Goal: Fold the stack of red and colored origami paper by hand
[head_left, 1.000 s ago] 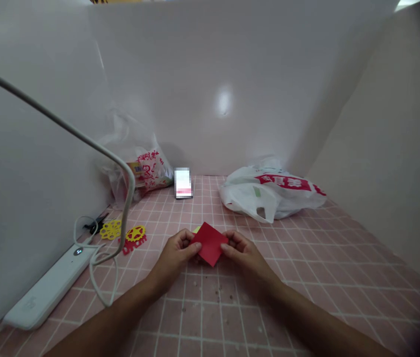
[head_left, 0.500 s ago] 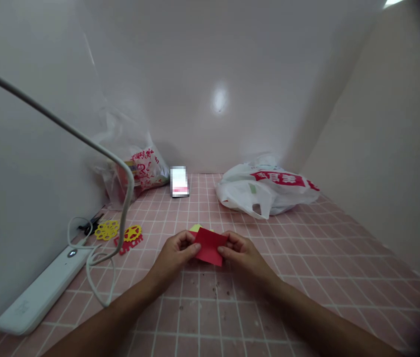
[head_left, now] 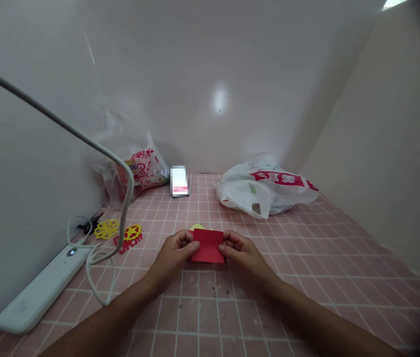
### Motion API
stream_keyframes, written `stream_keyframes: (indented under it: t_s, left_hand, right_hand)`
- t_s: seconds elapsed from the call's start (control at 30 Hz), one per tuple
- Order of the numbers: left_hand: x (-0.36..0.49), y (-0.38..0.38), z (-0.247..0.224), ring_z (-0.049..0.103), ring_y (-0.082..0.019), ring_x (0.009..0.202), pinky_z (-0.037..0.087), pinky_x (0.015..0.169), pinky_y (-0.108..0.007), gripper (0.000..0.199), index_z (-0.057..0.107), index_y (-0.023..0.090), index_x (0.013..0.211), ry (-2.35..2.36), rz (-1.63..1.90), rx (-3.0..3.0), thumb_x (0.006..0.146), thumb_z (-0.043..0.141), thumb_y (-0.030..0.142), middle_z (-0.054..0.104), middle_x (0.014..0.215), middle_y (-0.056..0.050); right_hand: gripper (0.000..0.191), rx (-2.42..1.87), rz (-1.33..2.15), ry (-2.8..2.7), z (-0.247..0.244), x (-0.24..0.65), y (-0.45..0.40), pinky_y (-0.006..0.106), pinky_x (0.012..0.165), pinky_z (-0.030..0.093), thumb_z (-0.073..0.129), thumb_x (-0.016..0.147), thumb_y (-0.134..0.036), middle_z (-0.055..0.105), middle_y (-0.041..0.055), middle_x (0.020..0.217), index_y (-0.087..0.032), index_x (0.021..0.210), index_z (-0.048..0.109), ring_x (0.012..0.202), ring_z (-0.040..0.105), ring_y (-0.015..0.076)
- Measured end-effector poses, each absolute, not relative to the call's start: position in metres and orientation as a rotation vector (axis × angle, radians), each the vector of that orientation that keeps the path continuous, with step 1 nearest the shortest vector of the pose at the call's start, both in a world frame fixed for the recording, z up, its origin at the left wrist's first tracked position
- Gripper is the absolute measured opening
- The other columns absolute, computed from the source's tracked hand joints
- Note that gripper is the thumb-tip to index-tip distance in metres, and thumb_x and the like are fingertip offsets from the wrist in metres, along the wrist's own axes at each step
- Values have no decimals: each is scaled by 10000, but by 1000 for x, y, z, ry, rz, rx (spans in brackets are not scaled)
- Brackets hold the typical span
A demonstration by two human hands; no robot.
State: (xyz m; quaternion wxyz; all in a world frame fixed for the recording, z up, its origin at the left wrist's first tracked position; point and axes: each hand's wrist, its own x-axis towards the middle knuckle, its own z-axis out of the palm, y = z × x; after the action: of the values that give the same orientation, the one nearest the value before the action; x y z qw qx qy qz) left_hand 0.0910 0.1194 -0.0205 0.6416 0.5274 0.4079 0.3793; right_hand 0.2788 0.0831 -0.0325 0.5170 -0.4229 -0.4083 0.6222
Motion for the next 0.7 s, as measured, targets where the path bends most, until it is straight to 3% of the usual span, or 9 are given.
stream_keyframes:
  t_s: [0.7]
  left_hand:
    - [91,122,-24,437,-86,532,306,530,-200,337,476,177,683,920,848,1203,691,728,401,501,600,53]
  right_hand:
    - [204,-937,1524,-910,-35,280,82,238,646,450,773,720,-279,667,-13,725,-189,862,657,661,614,125]
